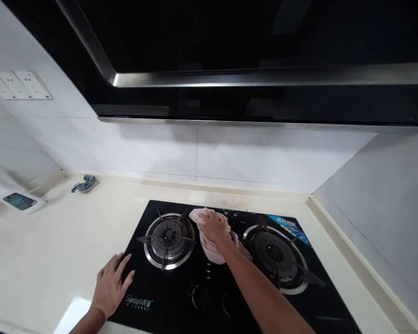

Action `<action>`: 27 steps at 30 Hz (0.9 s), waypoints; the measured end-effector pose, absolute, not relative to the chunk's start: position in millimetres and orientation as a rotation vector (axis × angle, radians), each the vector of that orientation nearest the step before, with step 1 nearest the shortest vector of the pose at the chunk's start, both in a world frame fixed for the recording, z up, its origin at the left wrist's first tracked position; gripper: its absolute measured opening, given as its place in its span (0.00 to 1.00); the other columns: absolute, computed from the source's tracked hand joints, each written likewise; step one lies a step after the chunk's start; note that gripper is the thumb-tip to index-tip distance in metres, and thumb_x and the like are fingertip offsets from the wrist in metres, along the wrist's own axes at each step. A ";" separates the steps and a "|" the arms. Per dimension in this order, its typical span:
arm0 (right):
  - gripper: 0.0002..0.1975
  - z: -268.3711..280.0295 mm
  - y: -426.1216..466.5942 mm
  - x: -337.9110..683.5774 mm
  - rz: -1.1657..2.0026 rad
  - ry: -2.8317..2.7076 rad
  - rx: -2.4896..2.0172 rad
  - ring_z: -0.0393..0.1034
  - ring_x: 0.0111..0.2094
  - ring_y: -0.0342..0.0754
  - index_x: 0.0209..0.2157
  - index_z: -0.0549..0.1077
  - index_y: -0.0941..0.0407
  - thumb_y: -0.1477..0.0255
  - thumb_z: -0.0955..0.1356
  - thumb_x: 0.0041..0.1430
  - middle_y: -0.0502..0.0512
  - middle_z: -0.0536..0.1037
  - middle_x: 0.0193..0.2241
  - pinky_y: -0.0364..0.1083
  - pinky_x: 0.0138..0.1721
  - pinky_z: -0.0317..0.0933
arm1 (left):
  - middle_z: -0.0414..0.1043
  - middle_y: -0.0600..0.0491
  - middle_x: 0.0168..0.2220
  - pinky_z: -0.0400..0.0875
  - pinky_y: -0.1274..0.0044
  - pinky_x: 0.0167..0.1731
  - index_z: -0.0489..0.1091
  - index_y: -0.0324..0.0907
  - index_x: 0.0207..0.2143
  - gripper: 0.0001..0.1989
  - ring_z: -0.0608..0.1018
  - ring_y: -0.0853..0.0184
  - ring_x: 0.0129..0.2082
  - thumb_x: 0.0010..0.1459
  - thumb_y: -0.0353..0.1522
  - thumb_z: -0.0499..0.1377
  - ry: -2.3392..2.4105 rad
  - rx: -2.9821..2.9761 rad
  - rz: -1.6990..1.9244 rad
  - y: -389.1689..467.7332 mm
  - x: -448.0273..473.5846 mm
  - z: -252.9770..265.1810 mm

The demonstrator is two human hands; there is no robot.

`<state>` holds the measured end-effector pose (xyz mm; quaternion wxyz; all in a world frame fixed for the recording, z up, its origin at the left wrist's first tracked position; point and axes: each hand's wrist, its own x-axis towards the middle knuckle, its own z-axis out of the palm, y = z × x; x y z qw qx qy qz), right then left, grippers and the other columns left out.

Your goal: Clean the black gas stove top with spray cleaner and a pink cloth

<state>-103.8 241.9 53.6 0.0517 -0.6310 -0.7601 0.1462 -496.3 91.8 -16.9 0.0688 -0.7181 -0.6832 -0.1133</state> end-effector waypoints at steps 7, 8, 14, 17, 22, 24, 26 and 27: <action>0.33 57.0 280.6 -108.4 0.514 -2.486 -1.846 0.50 0.66 0.61 0.63 0.62 0.41 0.56 0.68 0.57 0.56 0.57 0.66 0.63 0.63 0.43 | 0.67 0.46 0.61 0.66 0.62 0.55 0.63 0.46 0.64 0.29 0.68 0.55 0.62 0.65 0.47 0.47 -2.069 -2.178 -0.349 93.6 -500.3 -17.0; 0.33 59.3 282.8 -97.5 0.521 -2.497 -1.864 0.50 0.66 0.62 0.63 0.63 0.41 0.56 0.69 0.55 0.56 0.58 0.66 0.64 0.63 0.43 | 0.67 0.46 0.61 0.67 0.62 0.54 0.63 0.46 0.63 0.29 0.68 0.55 0.62 0.65 0.47 0.47 -2.072 -2.181 -0.347 93.6 -500.2 -16.6; 0.31 72.9 282.3 0.6 0.526 -2.429 -2.130 0.56 0.64 0.61 0.62 0.63 0.41 0.64 0.68 0.56 0.57 0.62 0.65 0.61 0.60 0.50 | 0.67 0.45 0.61 0.66 0.61 0.55 0.65 0.46 0.63 0.28 0.68 0.55 0.62 0.65 0.47 0.47 -2.093 -2.167 -0.354 93.1 -496.4 -13.4; 0.29 75.5 277.2 30.0 0.524 -2.341 -2.305 0.61 0.61 0.62 0.60 0.65 0.49 0.63 0.68 0.57 0.64 0.69 0.58 0.60 0.58 0.53 | 0.67 0.45 0.61 0.66 0.60 0.55 0.65 0.47 0.62 0.28 0.68 0.54 0.62 0.65 0.47 0.47 -2.102 -2.167 -0.368 93.1 -495.4 -13.6; 0.33 75.8 274.8 -4.4 0.552 -2.194 -2.404 0.59 0.62 0.67 0.65 0.60 0.54 0.63 0.65 0.59 0.72 0.62 0.62 0.64 0.57 0.54 | 0.67 0.44 0.61 0.66 0.59 0.55 0.66 0.46 0.62 0.29 0.67 0.53 0.62 0.64 0.48 0.48 -2.109 -2.168 -0.379 93.4 -495.4 -15.4; 0.32 74.4 274.5 -42.3 0.627 -2.222 -2.314 0.56 0.63 0.67 0.66 0.58 0.48 0.61 0.64 0.60 0.66 0.58 0.66 0.65 0.58 0.53 | 0.67 0.45 0.61 0.66 0.59 0.55 0.66 0.46 0.62 0.29 0.67 0.53 0.62 0.64 0.47 0.48 -2.115 -2.166 -0.388 93.5 -495.6 -15.4; 0.32 71.6 274.1 -84.2 0.718 -2.303 -2.150 0.54 0.65 0.65 0.65 0.60 0.47 0.57 0.64 0.61 0.59 0.55 0.68 0.65 0.60 0.52 | 0.67 0.45 0.61 0.66 0.60 0.55 0.65 0.47 0.62 0.29 0.68 0.54 0.62 0.64 0.47 0.47 -2.123 -2.173 -0.395 93.4 -496.2 -14.9; 0.31 69.8 274.1 -102.8 0.761 -2.343 -2.065 0.53 0.66 0.64 0.64 0.61 0.47 0.56 0.64 0.62 0.57 0.54 0.69 0.64 0.62 0.51 | 0.67 0.45 0.61 0.66 0.60 0.55 0.65 0.46 0.62 0.28 0.68 0.54 0.62 0.64 0.46 0.47 -2.129 -2.176 -0.399 93.4 -496.8 -14.7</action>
